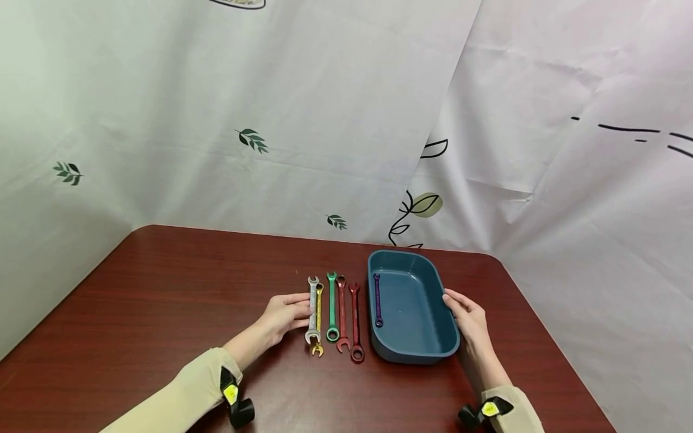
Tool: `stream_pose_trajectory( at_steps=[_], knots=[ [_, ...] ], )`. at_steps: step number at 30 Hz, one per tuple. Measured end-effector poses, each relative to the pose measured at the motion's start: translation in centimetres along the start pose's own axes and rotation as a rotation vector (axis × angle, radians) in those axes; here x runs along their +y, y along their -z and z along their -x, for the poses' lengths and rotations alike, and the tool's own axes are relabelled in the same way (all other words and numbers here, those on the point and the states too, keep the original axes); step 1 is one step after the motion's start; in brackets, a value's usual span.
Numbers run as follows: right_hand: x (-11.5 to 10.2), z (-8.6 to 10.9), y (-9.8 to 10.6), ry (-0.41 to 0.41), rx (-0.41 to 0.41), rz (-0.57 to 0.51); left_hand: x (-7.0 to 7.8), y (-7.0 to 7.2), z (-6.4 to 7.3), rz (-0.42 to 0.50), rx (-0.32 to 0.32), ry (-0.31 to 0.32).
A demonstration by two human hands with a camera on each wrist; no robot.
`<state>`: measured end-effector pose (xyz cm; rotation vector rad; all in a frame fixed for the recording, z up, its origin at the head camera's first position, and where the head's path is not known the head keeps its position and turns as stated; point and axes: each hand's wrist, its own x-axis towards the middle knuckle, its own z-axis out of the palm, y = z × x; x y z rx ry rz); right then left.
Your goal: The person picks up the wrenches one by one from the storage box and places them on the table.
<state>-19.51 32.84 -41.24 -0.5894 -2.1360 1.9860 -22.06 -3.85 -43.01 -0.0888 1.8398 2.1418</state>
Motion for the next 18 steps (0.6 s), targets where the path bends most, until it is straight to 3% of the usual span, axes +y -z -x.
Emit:
stream_pose_trajectory(
  at_steps=[18],
  knots=[
    [0.1,-0.1,0.1,-0.007,0.002,-0.001,0.6,1.2,-0.7,-0.063,0.001,-0.013]
  ],
)
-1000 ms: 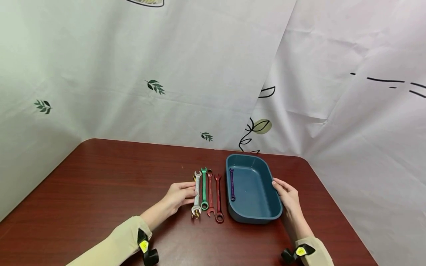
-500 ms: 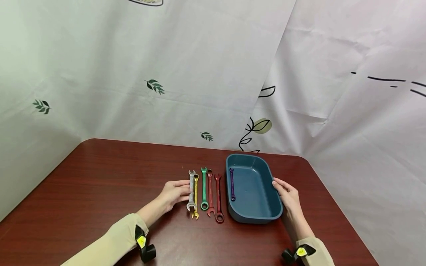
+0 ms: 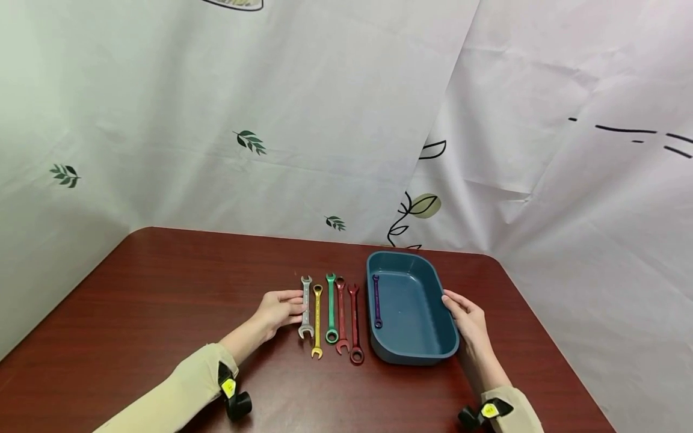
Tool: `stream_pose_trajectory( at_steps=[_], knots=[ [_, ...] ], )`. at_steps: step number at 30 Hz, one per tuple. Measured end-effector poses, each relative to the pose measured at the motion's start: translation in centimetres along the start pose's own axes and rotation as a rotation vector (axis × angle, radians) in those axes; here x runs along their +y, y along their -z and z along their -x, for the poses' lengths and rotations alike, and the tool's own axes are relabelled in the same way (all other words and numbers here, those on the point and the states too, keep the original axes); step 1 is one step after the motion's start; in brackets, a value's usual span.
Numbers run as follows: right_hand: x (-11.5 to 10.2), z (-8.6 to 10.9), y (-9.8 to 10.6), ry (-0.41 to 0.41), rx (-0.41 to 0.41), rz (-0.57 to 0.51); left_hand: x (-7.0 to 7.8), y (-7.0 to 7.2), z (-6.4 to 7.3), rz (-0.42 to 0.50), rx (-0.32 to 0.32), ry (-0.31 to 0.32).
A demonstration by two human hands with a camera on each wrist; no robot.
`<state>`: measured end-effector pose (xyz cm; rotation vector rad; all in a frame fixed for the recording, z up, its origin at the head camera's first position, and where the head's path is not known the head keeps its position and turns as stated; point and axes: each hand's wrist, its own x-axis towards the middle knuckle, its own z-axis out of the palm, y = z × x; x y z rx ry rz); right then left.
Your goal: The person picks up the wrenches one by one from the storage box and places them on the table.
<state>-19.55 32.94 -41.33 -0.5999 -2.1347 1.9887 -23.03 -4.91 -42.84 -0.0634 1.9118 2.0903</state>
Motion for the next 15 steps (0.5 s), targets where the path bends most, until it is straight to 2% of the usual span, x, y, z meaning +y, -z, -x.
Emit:
stream_pose_trajectory(
  at_steps=[15],
  knots=[
    [0.04,0.01,-0.14,-0.006,0.007,-0.018,0.25,0.36,-0.43,-0.038,0.006,0.028]
  ],
)
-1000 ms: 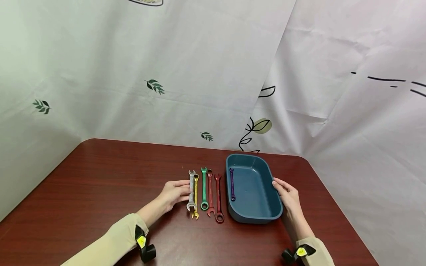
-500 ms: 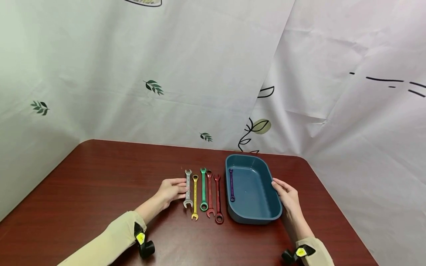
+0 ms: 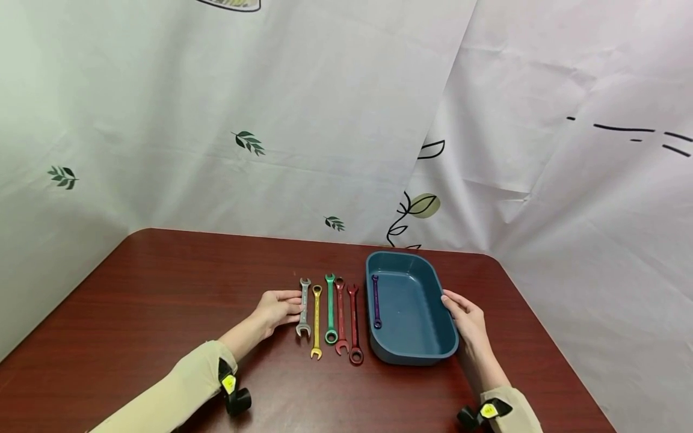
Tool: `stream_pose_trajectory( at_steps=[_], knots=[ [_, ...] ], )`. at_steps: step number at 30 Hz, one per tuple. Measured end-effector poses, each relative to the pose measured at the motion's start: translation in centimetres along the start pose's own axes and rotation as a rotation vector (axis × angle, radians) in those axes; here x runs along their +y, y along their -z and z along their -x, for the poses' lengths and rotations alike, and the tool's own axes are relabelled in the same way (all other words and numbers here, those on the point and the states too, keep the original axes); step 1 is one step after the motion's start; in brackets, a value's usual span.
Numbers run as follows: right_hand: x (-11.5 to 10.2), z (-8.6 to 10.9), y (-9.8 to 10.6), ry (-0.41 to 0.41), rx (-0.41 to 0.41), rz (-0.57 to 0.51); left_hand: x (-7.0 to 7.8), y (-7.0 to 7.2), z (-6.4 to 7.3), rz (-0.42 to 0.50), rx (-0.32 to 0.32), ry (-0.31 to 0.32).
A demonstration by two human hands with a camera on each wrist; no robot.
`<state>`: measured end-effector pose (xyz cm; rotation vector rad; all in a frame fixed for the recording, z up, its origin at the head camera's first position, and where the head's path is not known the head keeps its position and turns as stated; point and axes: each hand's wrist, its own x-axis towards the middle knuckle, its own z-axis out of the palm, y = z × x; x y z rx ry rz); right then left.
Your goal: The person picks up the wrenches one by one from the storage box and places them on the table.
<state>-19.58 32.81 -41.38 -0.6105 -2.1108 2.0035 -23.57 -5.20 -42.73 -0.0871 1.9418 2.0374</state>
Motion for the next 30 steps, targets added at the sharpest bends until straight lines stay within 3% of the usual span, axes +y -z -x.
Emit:
stream_pose_trajectory(
  at_steps=[8,14,24,30],
  knots=[
    [0.0,0.0,0.0,0.008,0.004,0.008,-0.1,0.1,-0.3,0.036,-0.016,0.013],
    [0.1,-0.1,0.0,0.009,0.004,0.003,-0.1,0.4,-0.3,0.058,-0.024,0.057],
    [0.1,-0.1,0.0,0.011,0.008,0.010,0.6,0.6,-0.3,-0.017,-0.047,0.079],
    [0.1,-0.1,0.0,0.019,0.009,0.015,1.0,0.5,-0.2,-0.069,-0.019,0.101]
  ],
)
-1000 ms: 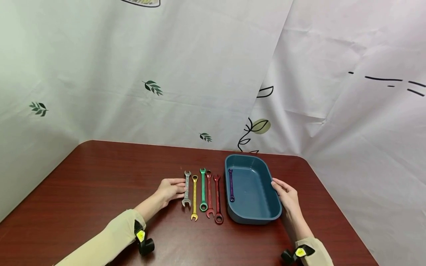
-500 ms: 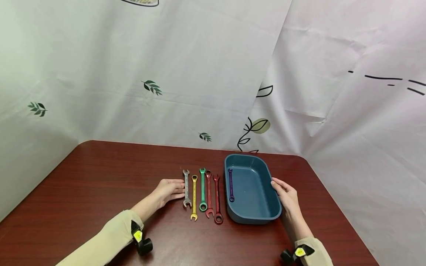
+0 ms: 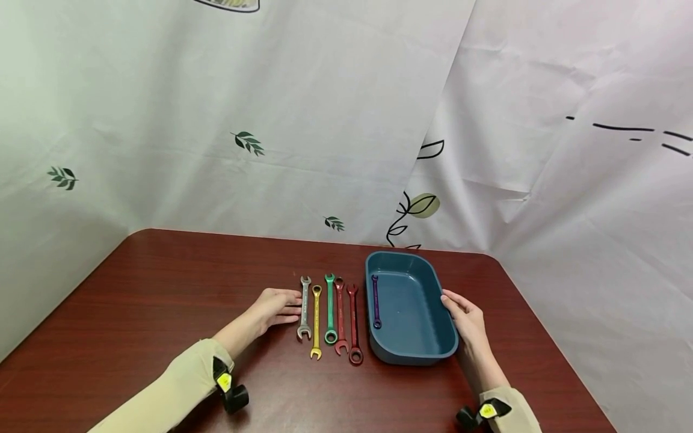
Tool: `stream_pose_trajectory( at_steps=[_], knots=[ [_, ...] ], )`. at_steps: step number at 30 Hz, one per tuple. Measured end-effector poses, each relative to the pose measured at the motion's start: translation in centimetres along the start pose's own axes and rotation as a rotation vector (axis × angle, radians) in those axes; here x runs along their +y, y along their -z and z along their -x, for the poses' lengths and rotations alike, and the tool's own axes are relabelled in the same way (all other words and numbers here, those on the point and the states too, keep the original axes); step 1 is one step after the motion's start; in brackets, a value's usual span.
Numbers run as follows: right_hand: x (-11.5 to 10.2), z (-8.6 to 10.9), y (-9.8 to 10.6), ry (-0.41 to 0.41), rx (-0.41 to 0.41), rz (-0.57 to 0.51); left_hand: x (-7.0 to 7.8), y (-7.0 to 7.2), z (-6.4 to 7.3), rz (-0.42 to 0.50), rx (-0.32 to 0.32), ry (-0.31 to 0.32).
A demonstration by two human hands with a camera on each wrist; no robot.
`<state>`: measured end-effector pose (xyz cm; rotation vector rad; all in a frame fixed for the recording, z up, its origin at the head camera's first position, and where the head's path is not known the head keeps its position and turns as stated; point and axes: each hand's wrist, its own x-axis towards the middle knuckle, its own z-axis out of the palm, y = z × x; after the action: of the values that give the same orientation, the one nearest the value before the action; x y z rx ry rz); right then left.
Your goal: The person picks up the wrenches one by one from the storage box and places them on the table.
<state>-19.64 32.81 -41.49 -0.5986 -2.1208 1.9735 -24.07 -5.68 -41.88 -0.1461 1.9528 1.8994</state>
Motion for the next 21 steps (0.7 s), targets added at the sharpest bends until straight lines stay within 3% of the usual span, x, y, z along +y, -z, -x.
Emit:
stream_pose_trajectory(
  at_steps=[10,21],
  knots=[
    [-0.02,0.06,0.06,-0.002,-0.006,0.010,0.60,-0.33,0.52,-0.048,0.004,0.008],
    [-0.01,0.06,-0.02,0.007,-0.004,0.020,0.78,-0.43,0.72,-0.006,0.017,-0.017]
  ],
)
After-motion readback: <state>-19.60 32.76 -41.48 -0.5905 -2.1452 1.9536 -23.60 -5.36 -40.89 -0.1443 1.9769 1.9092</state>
